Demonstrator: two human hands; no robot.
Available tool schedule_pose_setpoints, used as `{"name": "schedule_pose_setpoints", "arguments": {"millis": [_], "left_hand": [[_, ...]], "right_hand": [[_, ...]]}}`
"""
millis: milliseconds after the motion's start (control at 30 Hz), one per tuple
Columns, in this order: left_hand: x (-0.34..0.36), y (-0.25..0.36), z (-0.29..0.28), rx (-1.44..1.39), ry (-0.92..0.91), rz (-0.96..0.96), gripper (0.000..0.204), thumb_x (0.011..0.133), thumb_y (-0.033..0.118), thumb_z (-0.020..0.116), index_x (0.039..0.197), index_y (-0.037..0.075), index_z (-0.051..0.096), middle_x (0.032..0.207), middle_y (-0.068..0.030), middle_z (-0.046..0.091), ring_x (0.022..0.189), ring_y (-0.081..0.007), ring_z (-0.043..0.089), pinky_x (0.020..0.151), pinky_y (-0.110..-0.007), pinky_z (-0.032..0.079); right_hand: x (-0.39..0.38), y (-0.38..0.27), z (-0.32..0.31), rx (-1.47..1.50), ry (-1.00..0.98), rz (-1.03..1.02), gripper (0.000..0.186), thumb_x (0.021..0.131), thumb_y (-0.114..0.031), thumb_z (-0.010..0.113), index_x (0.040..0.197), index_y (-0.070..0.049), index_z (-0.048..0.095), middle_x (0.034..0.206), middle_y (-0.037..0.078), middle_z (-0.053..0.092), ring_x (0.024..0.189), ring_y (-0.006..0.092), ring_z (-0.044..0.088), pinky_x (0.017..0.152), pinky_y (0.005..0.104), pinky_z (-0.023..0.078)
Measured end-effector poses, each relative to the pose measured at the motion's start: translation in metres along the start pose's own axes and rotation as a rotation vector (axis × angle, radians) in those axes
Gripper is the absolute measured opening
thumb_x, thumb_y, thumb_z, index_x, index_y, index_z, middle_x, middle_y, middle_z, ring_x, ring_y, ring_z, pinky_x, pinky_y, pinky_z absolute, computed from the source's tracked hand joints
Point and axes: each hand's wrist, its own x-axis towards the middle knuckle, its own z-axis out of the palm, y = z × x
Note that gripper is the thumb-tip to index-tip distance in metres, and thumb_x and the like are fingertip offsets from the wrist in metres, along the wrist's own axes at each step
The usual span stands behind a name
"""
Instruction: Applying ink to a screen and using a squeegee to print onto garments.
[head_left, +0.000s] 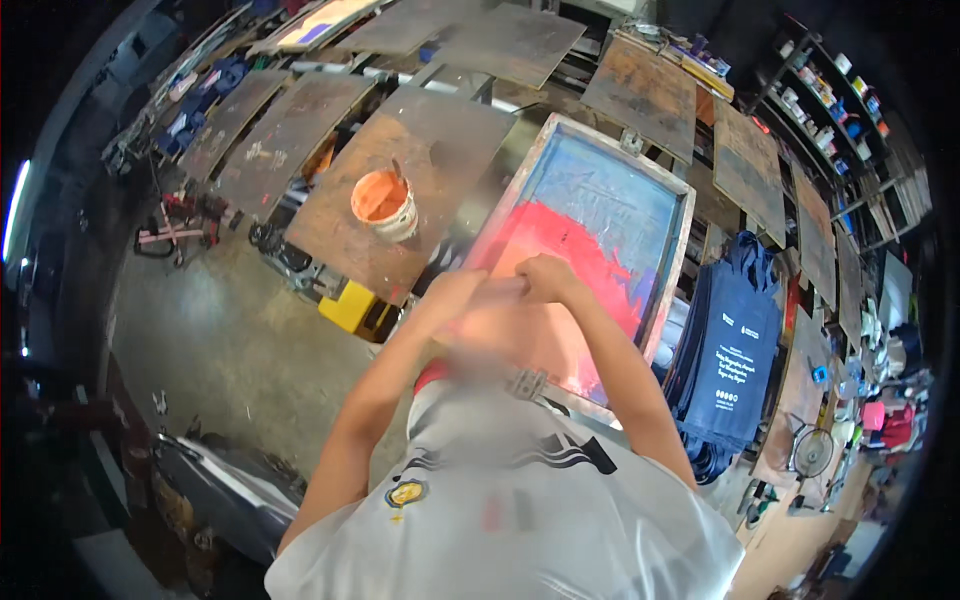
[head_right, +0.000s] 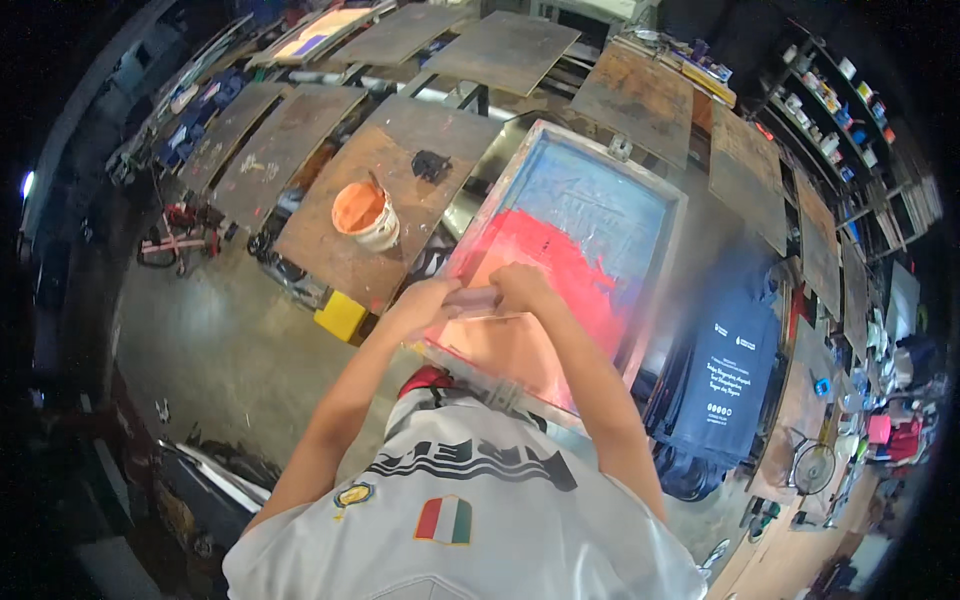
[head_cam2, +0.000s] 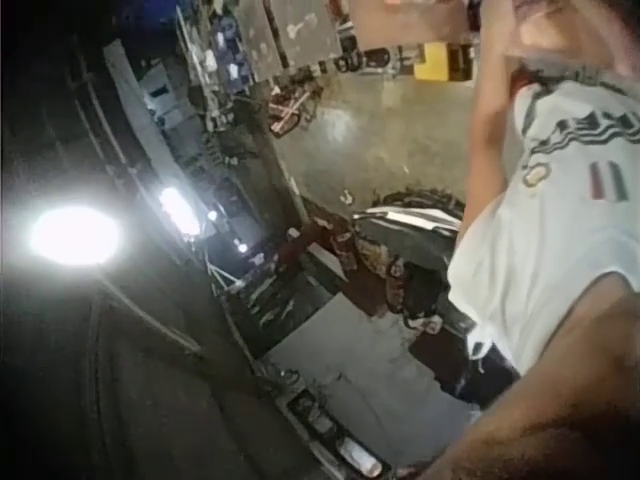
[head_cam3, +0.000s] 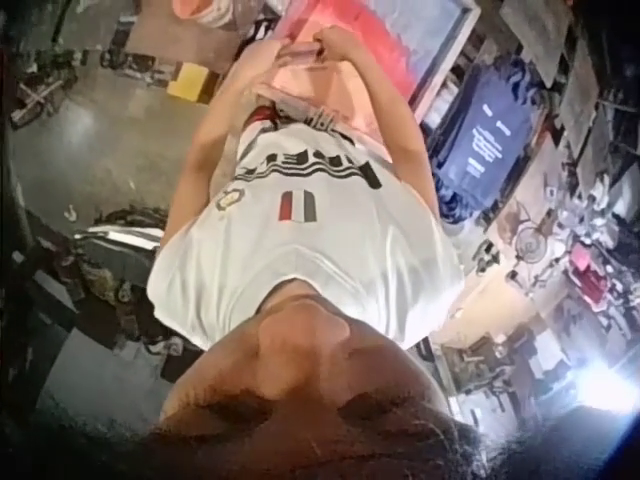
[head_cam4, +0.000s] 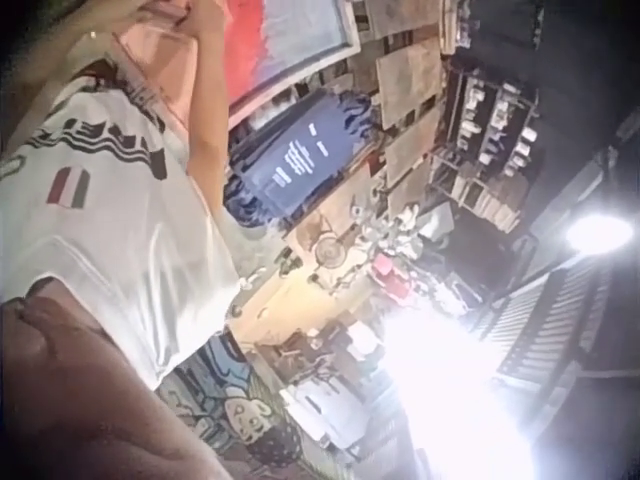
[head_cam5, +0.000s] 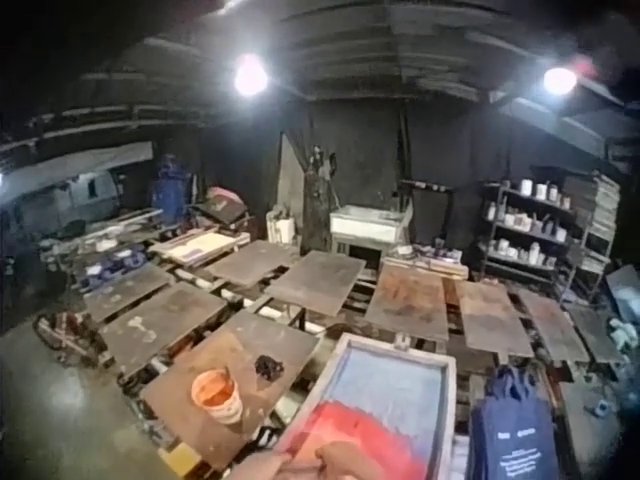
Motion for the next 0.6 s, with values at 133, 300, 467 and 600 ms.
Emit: {"name": "schedule_pose_setpoints", "arguments": {"millis": [133,300,467,600], "left_hand": [[0.061,-0.039,0.009,-0.238,0.077,0.045,0.035,0.081,0.020,0.073,0.109,0.003,0.058,0.100,-0.0235,0.065,0.096,-0.0428,0.064,0.079,-0.050,0.050],[0.091,-0.012,0.008,0.110,0.189,0.159,0.023,0.085,0.010,0.068,0.105,0.004,0.057,0.102,-0.0236,0.064,0.096,-0.0422,0.064,0.079,-0.048,0.051],[0.033,-0.014,0.032,0.177,0.046,0.192,0.031,0.084,0.011,0.068,0.107,0.001,0.049,0.112,-0.0198,0.055,0.100,-0.0427,0.057,0.085,-0.050,0.049],[-0.051,0.014,0.027,0.119,0.023,0.195,0.035,0.081,0.010,0.070,0.108,0.001,0.049,0.113,-0.0207,0.055,0.107,-0.0426,0.055,0.088,-0.049,0.048]], "right_hand": [[0.017,0.014,-0.029,-0.106,0.095,0.214,0.023,0.067,-0.027,0.079,0.082,-0.014,0.067,0.084,0.010,0.071,0.084,0.0333,0.068,0.072,0.0493,0.053],[0.011,0.034,0.000,-0.151,0.252,0.454,0.025,0.067,-0.026,0.081,0.085,-0.013,0.069,0.090,0.013,0.070,0.091,0.0333,0.068,0.074,0.0491,0.054],[-0.035,-0.021,0.039,-0.069,0.459,0.388,0.011,0.070,-0.014,0.069,0.080,-0.010,0.067,0.085,0.013,0.067,0.086,0.0338,0.066,0.074,0.0489,0.054],[-0.078,-0.085,0.052,-0.094,0.455,0.377,0.008,0.067,-0.010,0.065,0.074,-0.008,0.066,0.081,0.011,0.065,0.079,0.0323,0.063,0.076,0.0480,0.053]]}}
